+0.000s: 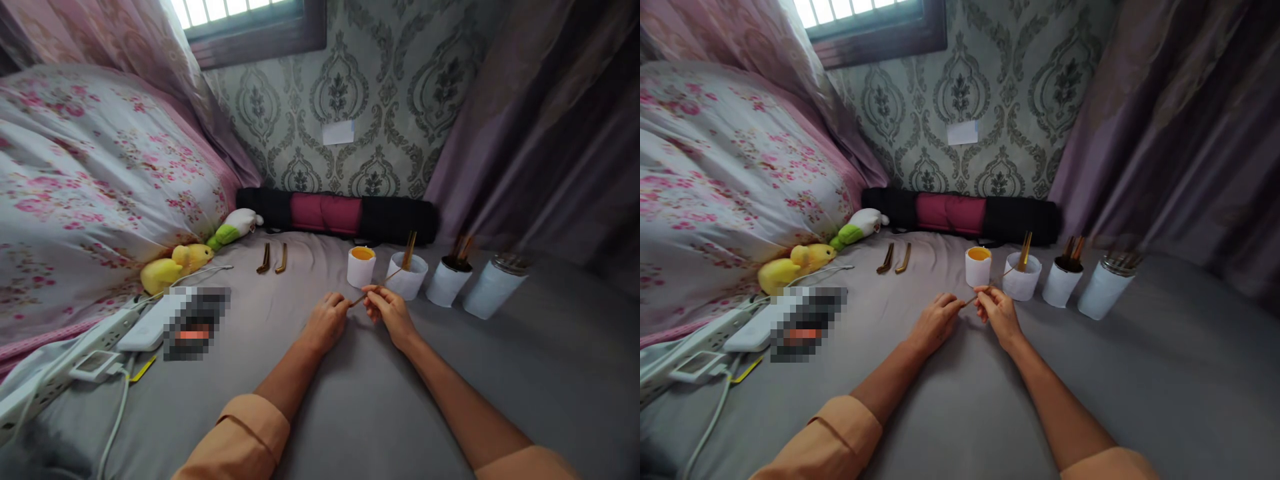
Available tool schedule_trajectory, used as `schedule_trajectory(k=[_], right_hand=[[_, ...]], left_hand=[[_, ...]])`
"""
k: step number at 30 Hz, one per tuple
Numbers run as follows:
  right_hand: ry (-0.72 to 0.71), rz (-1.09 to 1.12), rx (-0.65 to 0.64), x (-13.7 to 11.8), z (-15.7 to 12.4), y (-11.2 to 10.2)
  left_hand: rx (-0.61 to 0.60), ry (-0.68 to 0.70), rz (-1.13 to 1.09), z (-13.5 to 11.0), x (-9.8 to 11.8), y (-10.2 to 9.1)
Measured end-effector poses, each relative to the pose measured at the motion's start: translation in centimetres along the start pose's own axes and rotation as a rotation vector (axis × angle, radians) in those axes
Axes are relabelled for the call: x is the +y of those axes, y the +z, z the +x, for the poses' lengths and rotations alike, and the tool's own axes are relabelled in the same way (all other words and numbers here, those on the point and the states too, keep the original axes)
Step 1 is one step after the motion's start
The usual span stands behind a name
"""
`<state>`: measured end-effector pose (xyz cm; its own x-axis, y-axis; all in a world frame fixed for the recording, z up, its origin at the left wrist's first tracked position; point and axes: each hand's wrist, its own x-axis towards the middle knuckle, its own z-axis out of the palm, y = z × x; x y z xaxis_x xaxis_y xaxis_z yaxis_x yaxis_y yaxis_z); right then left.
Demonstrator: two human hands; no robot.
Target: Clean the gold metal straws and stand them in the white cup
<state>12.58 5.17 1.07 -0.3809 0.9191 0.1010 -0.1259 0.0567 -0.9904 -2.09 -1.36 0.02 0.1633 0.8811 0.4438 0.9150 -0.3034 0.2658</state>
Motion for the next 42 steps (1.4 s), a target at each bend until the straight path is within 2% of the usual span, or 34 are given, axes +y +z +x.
schedule_trajectory(k=[11, 21, 28, 31, 35, 42], right_hand=[[0.006, -0.037, 0.023, 0.7, 0.4, -0.3], [0.018, -0.036, 0.102, 0.6, 0.5, -0.6], [-0.016, -0.063, 0.124, 1.0, 0.7, -0.8], [-0.038, -0.091, 0.138, 0.7, 0.6, -0.9], [-0.068, -0.124, 0.135, 0.2, 0.4, -0.7], [-0.089, -0.126, 0.114, 0.1, 0.4, -0.8]], left_hand=[[0.148, -0.088, -0.316, 0.1, -0.4, 1.4], [0.185, -0.407, -0.654, 0.7, -0.1, 1.6], [0.103, -0.647, -1.116, 1.2, 0.4, 1.7], [0.095, -0.693, -1.289, 1.2, 0.9, 1.6], [0.027, -0.758, -1.480, 1.2, 1.6, 1.2], [-0.130, -0.814, -1.670, 1.1, 2.1, 0.7]])
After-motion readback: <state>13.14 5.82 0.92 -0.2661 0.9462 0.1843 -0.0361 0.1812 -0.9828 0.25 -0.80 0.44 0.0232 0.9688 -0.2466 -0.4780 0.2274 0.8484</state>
